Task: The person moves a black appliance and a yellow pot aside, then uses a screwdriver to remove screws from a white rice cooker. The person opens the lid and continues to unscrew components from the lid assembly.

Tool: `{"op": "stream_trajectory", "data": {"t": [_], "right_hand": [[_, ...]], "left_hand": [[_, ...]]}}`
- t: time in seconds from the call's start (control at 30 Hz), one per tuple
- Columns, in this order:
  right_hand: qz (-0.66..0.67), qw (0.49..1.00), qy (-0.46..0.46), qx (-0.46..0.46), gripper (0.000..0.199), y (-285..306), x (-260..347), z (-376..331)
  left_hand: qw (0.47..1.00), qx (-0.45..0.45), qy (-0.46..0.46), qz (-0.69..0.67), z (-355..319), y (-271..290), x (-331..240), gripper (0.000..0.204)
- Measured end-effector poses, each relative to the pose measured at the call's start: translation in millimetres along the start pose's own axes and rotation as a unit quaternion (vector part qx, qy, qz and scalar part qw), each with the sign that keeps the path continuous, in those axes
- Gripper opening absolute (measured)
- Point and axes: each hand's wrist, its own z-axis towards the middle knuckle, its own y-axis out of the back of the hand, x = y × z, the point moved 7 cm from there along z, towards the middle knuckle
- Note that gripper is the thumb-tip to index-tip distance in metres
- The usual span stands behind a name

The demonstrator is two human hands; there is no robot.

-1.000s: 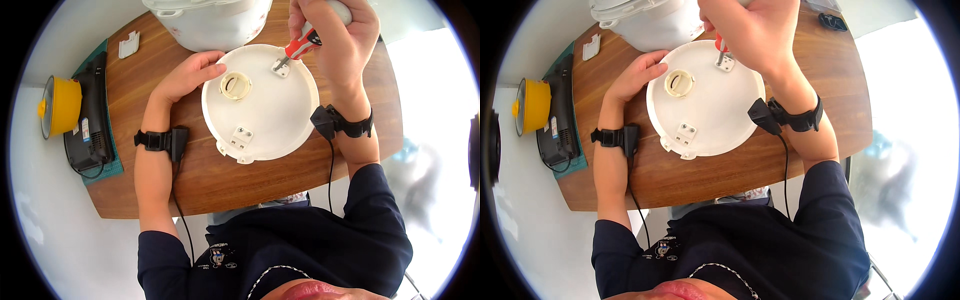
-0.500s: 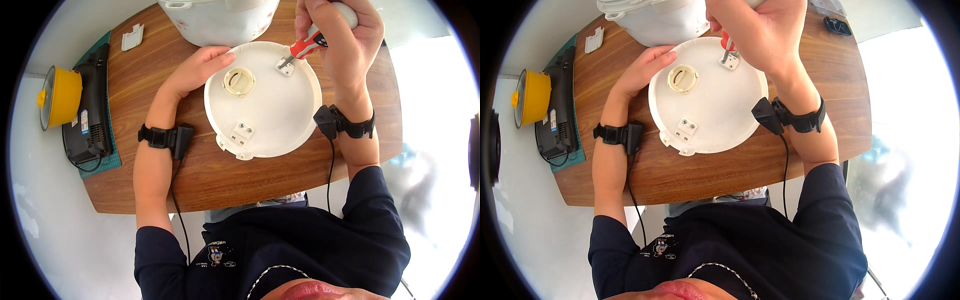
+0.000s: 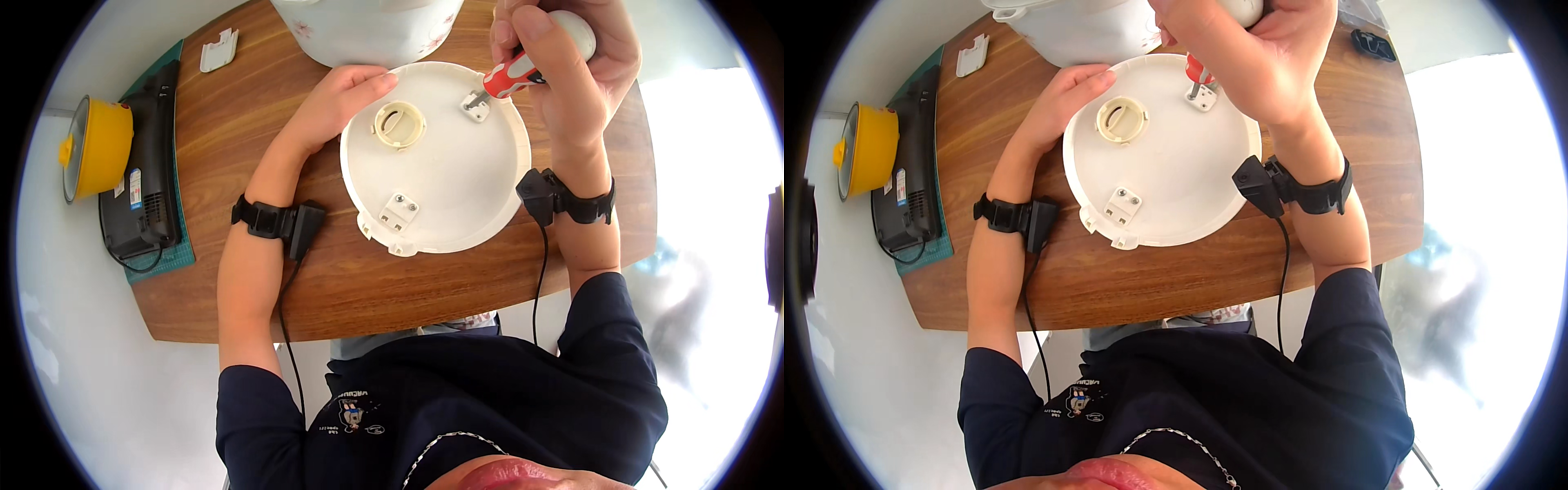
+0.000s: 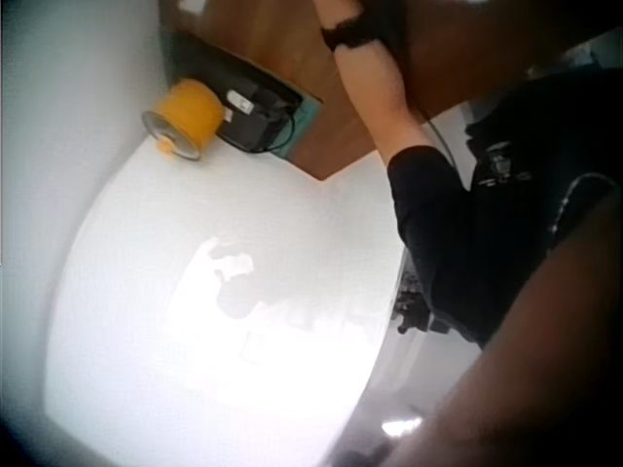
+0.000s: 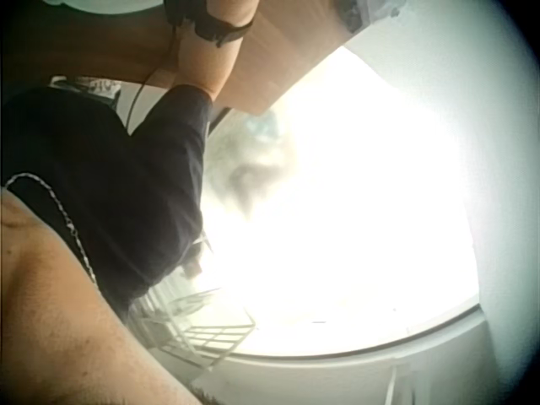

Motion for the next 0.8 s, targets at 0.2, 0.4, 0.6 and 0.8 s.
{"op": "stream_trajectory", "data": {"t": [0.2,0.4,0.6,0.8], "right_hand": [[-0.025,0.999,0.013,-0.020,0.025,-2,4,-3],[-0.075,0.993,-0.006,-0.088,0.028,5,5,-4],[-0.065,0.983,-0.030,-0.169,0.031,5,8,-4],[-0.043,0.990,-0.038,-0.132,0.030,6,5,-4]], "left_hand": [[1.000,0.005,0.000,0.011,1,1,0,0.040],[1.000,-0.007,0.008,0.014,0,0,0,0.041],[1.000,-0.015,0.005,0.018,0,1,0,0.042],[1.000,-0.005,0.005,0.022,1,1,1,0.042]]}}
